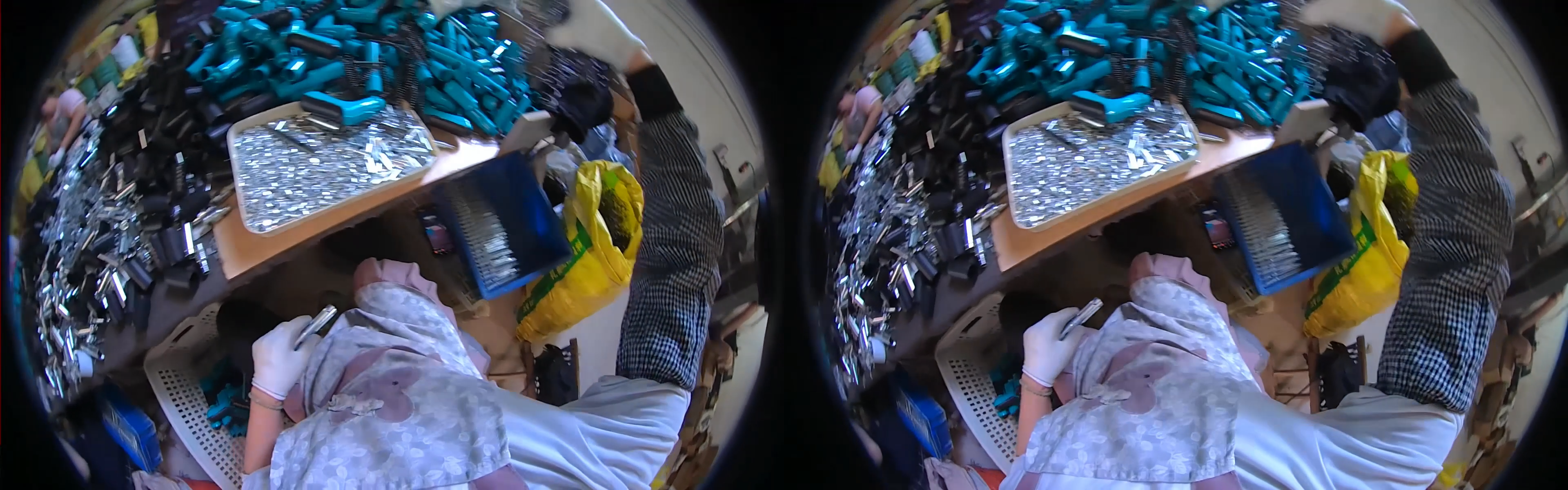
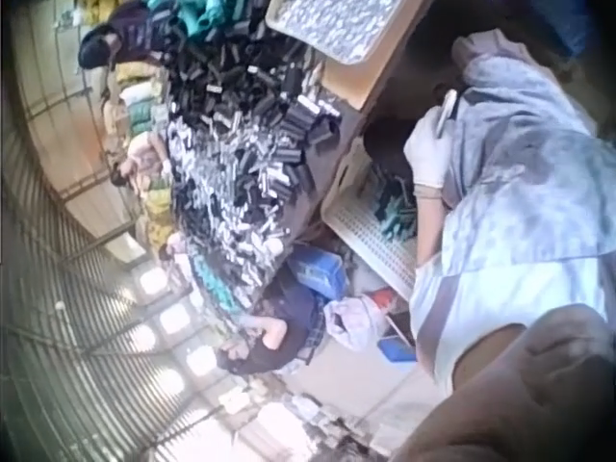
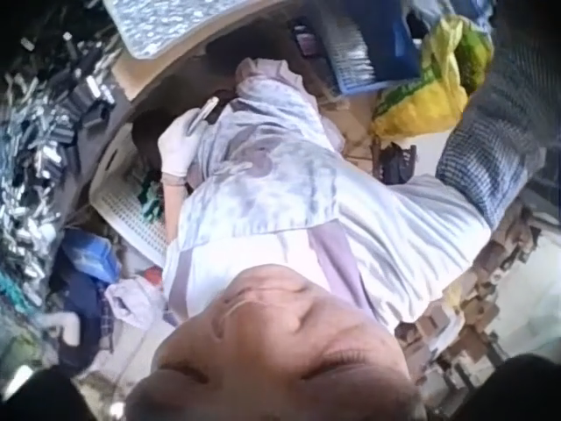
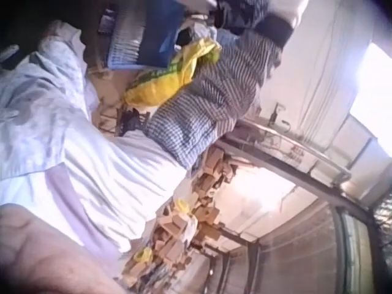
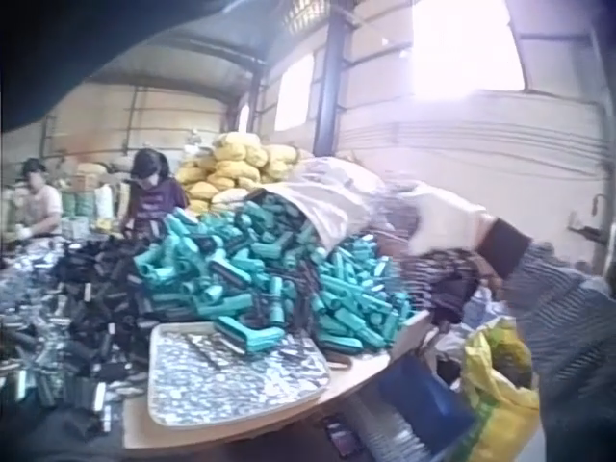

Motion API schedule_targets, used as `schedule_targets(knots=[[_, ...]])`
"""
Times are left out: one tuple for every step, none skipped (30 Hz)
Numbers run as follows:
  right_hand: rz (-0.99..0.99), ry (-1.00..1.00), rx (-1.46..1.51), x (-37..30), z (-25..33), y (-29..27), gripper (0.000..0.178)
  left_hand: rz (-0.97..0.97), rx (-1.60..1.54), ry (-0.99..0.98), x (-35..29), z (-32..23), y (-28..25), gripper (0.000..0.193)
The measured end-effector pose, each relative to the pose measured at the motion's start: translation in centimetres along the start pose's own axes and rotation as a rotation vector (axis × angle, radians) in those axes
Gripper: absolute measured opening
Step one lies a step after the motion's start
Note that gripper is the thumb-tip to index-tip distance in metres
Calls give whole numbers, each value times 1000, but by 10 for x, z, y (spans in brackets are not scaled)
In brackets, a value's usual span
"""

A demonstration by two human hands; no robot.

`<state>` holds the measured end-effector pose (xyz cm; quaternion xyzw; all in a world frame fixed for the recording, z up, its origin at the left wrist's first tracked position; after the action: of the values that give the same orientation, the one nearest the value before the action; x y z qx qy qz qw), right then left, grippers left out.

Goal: Assembling plastic and metal components of a handheld tool at a factory workbench.

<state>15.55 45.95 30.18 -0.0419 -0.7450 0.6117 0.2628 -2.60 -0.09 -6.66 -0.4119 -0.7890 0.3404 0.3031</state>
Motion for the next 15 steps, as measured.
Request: schedule_targets(knots=[[57, -59, 165, 17, 67, -20, 76, -21, -73, -19, -2, 1, -2, 30], [-237, -406, -65, 42, 92, -6, 69, 13, -67, -70, -3, 1, -4, 33], [-536, -735, -319, 63, 121, 5, 63, 101, -24, -124, -1, 3, -5, 36], [-244, -531, -8, 84, 167, 12, 55, 4, -59, -92, -8, 7, -7, 36], [-50, -368, 22, 98, 202, 15, 48, -25, -80, -84, -9, 8, -8, 34], [-180, -563, 35, 129, 208, 47, 46, -90, -125, -60, -10, 8, -7, 33], [-142, -525, 48, 157, 227, 82, 54, -95, -134, -79, -13, 11, -7, 31], [-333, -569, 37, 177, 251, 110, 55, -118, -154, -95, -16, 12, -9, 30], [-258, -564, 30, 184, 279, 119, 55, -157, -190, -86, -18, 13, -11, 29], [-276, -549, -21, 193, 297, 131, 56, -171, -218, -97, -18, 10, -15, 30], [-216, -506, -124, 201, 314, 138, 60, -179, -246, -107, -18, 8, -19, 30], [-168, -489, -248, 208, 324, 141, 68, -173, -263, -121, -17, 10, -19, 30], [-241, -476, -273, 215, 333, 143, 71, -175, -266, -121, -16, 11, -21, 29], [-314, -458, -297, 222, 339, 143, 75, -174, -269, -120, -15, 11, -23, 29], [-341, -420, -242, 231, 340, 140, 80, -176, -280, -140, -15, 13, -23, 28]])
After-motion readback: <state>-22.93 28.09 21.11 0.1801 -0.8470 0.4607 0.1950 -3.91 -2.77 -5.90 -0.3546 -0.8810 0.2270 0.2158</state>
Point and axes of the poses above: each hand's wrist, its own x-axis towards the middle knuckle, its own y-axis out of the palm, z = x × y, the point moved 2 cm from there along x, towards the middle knuckle, and after that the axes turned 1 degree about -x, right-handed, at the moved point
